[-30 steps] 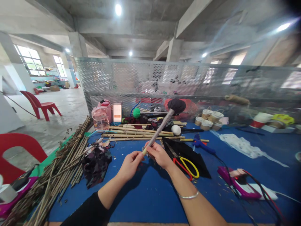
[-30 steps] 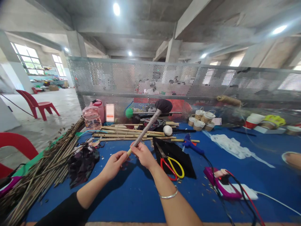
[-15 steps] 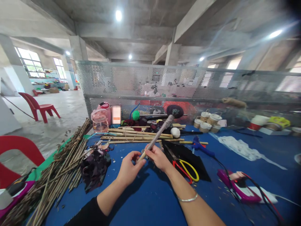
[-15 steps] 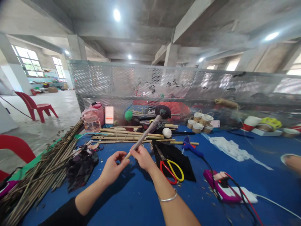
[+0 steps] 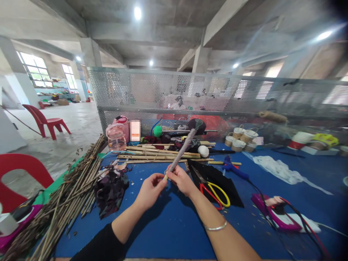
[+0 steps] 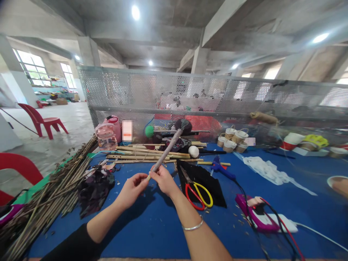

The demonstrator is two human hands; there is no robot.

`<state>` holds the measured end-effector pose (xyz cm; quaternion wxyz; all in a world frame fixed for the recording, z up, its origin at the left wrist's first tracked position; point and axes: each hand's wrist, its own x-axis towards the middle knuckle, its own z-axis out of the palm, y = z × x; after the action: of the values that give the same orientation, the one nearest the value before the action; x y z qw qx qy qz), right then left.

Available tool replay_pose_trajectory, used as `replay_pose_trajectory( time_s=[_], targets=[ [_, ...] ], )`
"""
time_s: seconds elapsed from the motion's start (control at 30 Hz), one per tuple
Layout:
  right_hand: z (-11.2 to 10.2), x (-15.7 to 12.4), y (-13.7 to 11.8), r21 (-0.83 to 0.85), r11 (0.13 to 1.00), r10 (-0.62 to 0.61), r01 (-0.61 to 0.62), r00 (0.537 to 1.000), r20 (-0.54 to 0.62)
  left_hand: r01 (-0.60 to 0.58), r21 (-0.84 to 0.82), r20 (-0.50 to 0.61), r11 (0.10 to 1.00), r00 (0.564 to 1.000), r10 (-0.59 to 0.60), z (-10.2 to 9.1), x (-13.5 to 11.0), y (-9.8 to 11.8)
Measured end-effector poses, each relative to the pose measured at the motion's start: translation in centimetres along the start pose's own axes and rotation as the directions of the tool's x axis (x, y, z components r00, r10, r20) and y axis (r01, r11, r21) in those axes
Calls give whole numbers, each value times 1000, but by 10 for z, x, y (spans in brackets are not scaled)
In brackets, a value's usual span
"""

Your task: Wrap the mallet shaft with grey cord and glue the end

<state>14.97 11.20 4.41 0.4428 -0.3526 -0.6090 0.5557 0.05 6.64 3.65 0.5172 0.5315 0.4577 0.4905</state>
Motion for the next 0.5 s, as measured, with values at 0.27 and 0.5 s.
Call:
replay_pose_trajectory(
  time_s=[0.27,0.5],
  targets=[
    [-1,-3,-6,4,1000,-30,30,999,41,43,-164,-46,985,998,-52,-2,7,-1],
    [-1,-1,-2,-13,1000,-6,6,1000,17,-91,43,-116,995,989,95,-3,3,-1]
  ],
)
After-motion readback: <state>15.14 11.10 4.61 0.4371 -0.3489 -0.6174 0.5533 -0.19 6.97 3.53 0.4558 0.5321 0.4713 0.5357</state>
